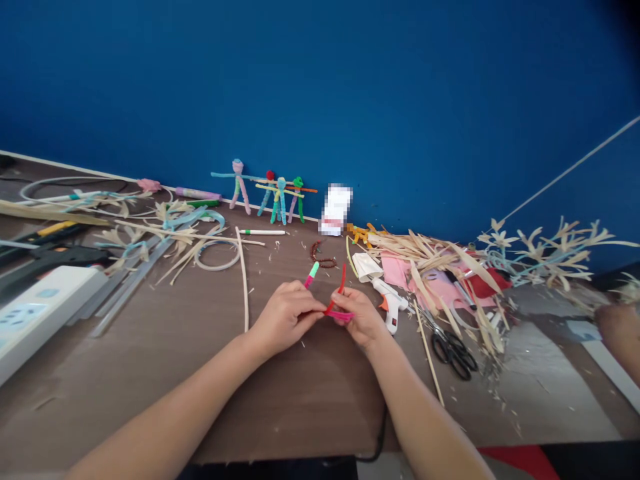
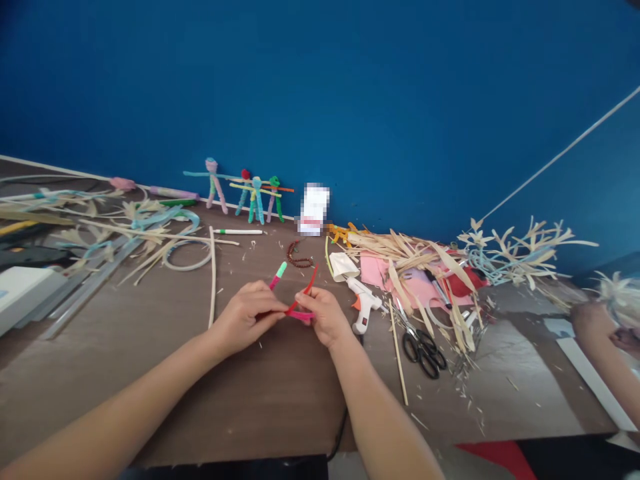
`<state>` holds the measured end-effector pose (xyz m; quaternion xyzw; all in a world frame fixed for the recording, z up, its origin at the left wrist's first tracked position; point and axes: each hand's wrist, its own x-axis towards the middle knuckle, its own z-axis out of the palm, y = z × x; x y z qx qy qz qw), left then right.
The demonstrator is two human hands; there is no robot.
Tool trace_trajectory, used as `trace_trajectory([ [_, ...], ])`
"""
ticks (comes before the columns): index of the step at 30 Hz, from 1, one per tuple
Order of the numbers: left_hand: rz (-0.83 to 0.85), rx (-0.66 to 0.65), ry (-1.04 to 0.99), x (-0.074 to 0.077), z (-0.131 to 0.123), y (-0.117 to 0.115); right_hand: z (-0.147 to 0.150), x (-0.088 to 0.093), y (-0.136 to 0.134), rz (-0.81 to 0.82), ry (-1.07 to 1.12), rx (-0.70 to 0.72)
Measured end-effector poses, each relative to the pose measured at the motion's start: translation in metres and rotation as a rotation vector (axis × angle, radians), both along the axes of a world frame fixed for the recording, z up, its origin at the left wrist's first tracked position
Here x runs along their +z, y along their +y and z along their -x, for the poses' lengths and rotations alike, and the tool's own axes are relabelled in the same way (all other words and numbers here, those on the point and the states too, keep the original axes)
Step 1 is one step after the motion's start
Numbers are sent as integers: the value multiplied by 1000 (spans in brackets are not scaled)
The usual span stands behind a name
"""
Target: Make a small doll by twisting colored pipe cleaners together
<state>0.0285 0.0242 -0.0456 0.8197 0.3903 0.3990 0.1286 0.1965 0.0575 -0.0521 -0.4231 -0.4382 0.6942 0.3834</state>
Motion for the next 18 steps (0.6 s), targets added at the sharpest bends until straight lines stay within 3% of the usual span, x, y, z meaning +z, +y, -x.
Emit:
trace_trajectory([
  [4,74,42,-179,-4,-3,0,0,0,0,158,167,78],
  [11,177,167,-291,-5,-5,0,8,-7,-3,18,104,-98],
  [18,176,151,-251,-5,-3,2,10,-9,-4,21,-43,-19],
])
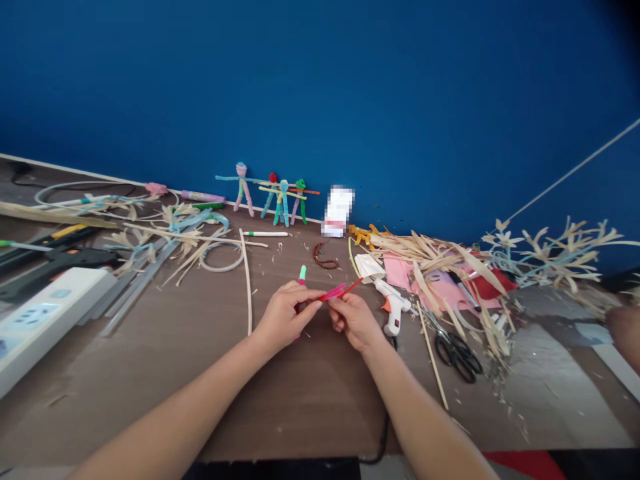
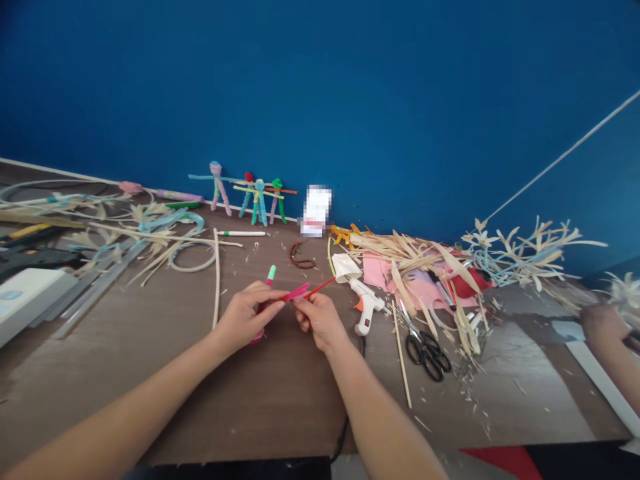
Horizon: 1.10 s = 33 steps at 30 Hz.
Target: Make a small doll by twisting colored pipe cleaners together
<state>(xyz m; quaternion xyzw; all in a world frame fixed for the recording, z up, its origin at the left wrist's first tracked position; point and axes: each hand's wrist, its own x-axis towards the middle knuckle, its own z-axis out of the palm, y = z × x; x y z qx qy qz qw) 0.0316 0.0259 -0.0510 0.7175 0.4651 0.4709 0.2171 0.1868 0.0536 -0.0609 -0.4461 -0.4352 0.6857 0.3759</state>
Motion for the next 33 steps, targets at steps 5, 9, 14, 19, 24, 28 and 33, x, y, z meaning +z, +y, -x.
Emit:
trace_trajectory([
  [5,88,65,-65,2,1,2,-2,3,-6,-327,-364,-34],
  [9,259,46,-237,6,1,1,-1,13,-16,-854,-603,-240],
  [14,414,0,-399,6,-3,-1,3,19,-20,-1041,-658,-187],
  [19,434,-29,-444,3,-5,-1,6,15,-22,-990,-614,-174],
  [24,329,25,-319,3,-5,-2,9,15,-24,-921,-561,-175],
  [28,213,54,-180,2,-4,-3,9,12,-23,-829,-517,-182],
  [33,135,72,-92,0,-3,-1,11,8,-21,-716,-442,-141],
])
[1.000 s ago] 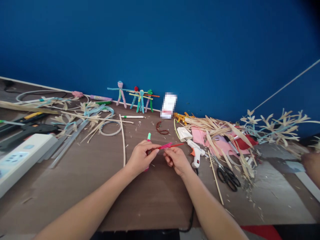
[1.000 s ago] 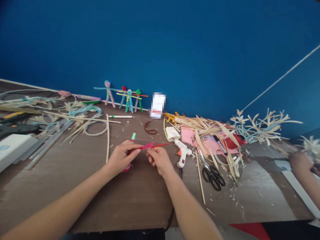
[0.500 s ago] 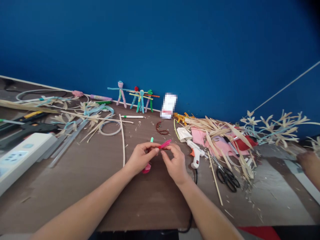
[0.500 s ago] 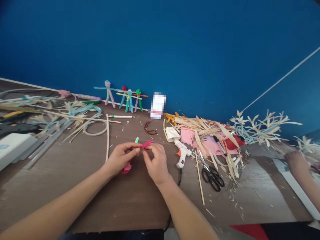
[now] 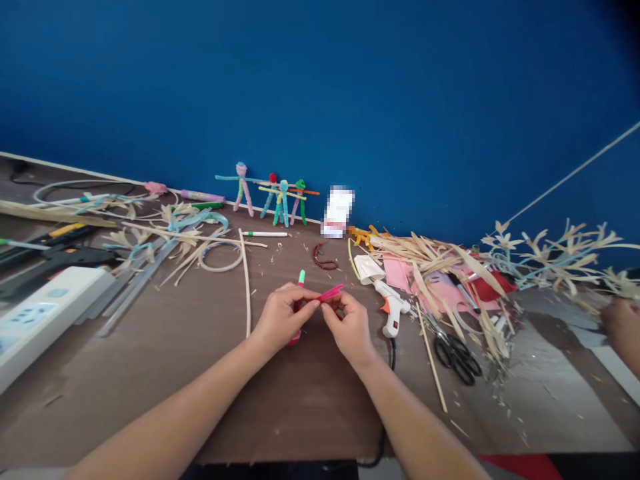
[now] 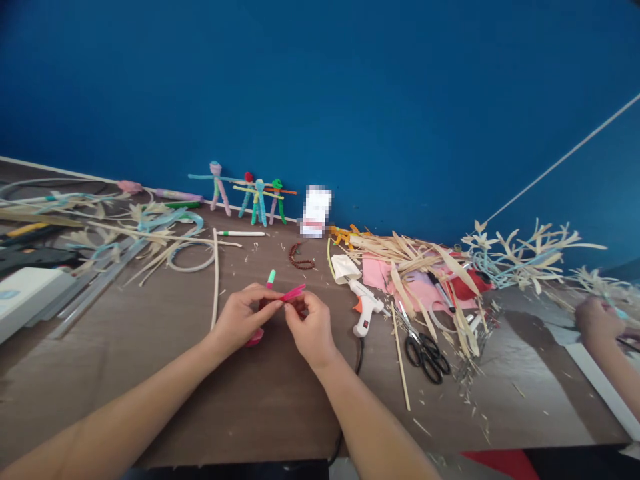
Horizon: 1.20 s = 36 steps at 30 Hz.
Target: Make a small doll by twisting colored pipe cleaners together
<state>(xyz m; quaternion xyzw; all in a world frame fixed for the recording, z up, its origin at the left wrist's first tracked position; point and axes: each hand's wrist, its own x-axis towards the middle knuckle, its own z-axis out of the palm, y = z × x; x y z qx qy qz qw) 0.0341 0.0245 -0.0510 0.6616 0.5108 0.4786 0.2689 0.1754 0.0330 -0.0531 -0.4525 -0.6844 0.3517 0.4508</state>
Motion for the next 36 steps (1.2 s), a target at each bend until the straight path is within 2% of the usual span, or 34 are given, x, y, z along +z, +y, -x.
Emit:
trace_trajectory([
  [11,-80,61,163,1,1,0,2,-1,-2,29,-33,26],
  [15,-101,106,310,2,1,-1,1,-4,-2,30,-171,34],
  [20,-126,149,464,1,5,0,-2,2,-7,-165,-485,26],
  [23,-159,123,544,0,6,0,-4,11,-9,-285,-547,57],
  [26,-203,33,621,2,6,0,-9,15,-6,-330,-529,47],
  [28,-230,-42,643,4,7,-1,-13,14,-1,-276,-446,31],
  [31,-258,-145,619,9,9,-1,-22,9,11,-29,-237,58],
  [34,-260,-236,521,11,10,0,-31,4,22,275,-33,176],
  [36,-239,-278,420,11,10,0,-34,2,26,421,73,274],
])
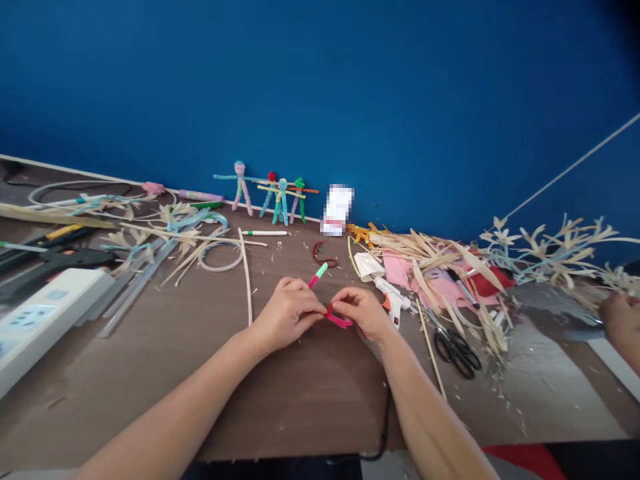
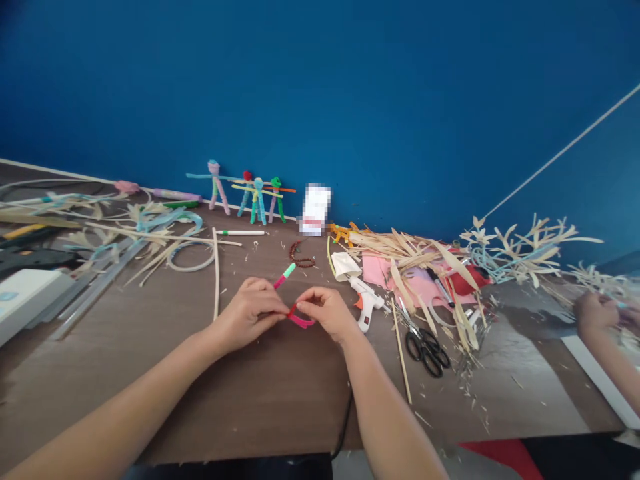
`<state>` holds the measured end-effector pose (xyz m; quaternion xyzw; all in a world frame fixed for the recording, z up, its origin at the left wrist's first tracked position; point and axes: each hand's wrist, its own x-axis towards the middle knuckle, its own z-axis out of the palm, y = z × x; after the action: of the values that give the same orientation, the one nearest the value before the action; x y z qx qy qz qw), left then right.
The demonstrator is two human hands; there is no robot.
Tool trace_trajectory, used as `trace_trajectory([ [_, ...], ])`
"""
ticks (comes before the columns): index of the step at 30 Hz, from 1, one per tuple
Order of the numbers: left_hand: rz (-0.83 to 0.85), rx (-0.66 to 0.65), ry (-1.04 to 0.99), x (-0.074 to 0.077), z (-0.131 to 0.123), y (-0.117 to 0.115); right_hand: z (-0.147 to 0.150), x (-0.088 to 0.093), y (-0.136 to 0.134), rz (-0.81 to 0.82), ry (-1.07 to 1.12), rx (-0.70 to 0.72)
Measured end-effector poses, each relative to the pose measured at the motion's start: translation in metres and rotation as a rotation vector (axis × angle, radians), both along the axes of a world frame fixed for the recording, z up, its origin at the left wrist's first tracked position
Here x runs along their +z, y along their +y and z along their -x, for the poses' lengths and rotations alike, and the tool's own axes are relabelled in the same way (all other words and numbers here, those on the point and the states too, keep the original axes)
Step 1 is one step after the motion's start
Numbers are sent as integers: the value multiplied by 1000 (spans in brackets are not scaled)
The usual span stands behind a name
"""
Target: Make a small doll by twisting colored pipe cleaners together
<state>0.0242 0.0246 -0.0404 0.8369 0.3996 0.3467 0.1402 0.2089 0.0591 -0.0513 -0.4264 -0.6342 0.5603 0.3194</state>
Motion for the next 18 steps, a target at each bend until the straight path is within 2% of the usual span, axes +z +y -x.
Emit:
trace_trajectory([
  [3,84,56,-136,-4,-3,0,4,-1,-1,71,62,32],
  [6,129,225,-193,-10,-5,2,13,-2,-6,9,-28,3],
  [8,115,287,-166,-12,-4,4,18,-4,-10,-35,-117,2],
  [13,-12,290,25,-11,2,6,22,-5,-18,-280,-228,3],
  [18,-84,281,165,-9,2,3,19,5,-23,-563,-395,-66],
])
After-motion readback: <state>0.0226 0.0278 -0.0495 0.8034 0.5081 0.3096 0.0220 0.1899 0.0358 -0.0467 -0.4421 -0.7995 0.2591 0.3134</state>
